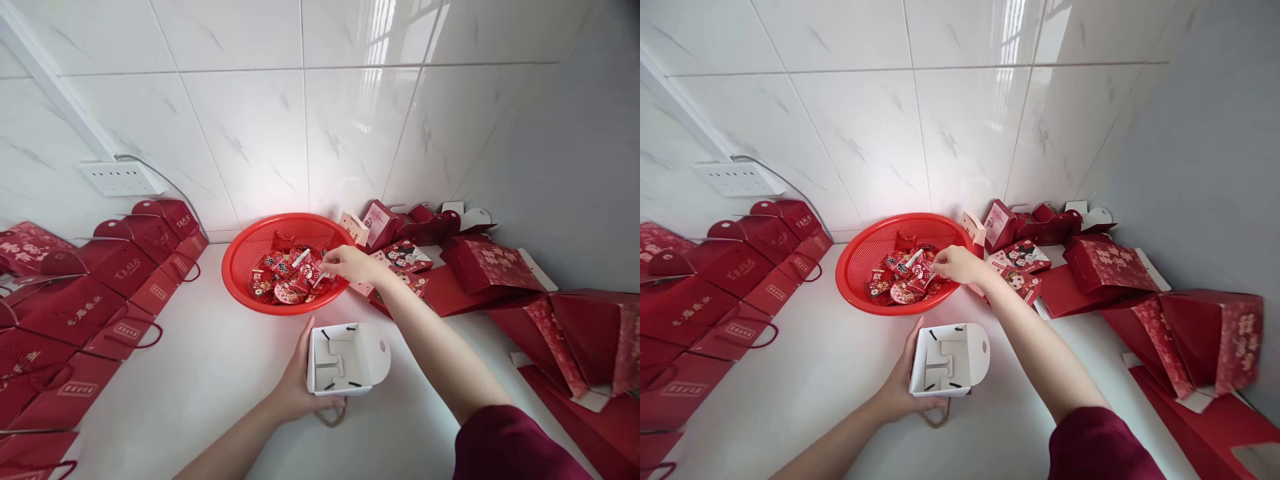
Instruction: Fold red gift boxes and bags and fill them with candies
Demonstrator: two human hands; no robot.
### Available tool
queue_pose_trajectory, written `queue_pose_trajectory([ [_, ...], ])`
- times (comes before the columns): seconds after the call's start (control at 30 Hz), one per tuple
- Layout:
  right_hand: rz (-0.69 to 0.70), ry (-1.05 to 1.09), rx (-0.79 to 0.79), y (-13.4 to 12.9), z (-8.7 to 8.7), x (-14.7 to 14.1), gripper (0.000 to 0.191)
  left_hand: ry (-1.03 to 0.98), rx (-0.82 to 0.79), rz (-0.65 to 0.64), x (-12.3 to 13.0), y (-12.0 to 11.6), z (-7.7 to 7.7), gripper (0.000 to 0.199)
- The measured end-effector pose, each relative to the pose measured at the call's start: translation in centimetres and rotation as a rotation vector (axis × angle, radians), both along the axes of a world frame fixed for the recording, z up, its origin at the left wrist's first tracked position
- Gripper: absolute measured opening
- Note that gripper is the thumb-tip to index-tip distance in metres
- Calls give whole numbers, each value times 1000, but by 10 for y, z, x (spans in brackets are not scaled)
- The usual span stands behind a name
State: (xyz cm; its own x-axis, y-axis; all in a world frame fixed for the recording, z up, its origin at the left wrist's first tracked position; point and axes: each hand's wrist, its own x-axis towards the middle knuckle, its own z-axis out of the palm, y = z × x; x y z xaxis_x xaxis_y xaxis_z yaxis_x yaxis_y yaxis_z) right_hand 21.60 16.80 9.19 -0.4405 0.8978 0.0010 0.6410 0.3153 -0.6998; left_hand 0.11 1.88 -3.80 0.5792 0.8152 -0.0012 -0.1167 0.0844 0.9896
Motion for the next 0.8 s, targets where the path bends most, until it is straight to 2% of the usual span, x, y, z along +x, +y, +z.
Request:
queue_pose_trajectory([
  [0.17,-68,24,27,-13,-4,8,25,133,202,-27,-14,-1,11,147],
  [0.27,-74,17,17,-15,-1,9,24,298,382,31,-32,-7,24,117],
  [0.37,-82,30,20,-17,7,6,26,458,592,257,-51,-13,47,71],
  [0.43,-91,80,54,-21,14,3,25,544,715,487,-60,-12,72,43],
  [0.5,-86,163,106,-31,21,-2,26,547,770,700,-62,-3,102,26],
  [0.57,-75,253,162,-44,26,-9,30,447,671,794,-55,12,131,24],
  [0.67,-98,441,218,-65,29,-19,33,347,460,675,-34,42,162,35],
  [0.73,-124,564,234,-76,26,-25,31,270,340,611,-17,59,171,42],
  [0.8,-127,639,215,-82,21,-28,30,208,253,557,-4,70,173,42],
])
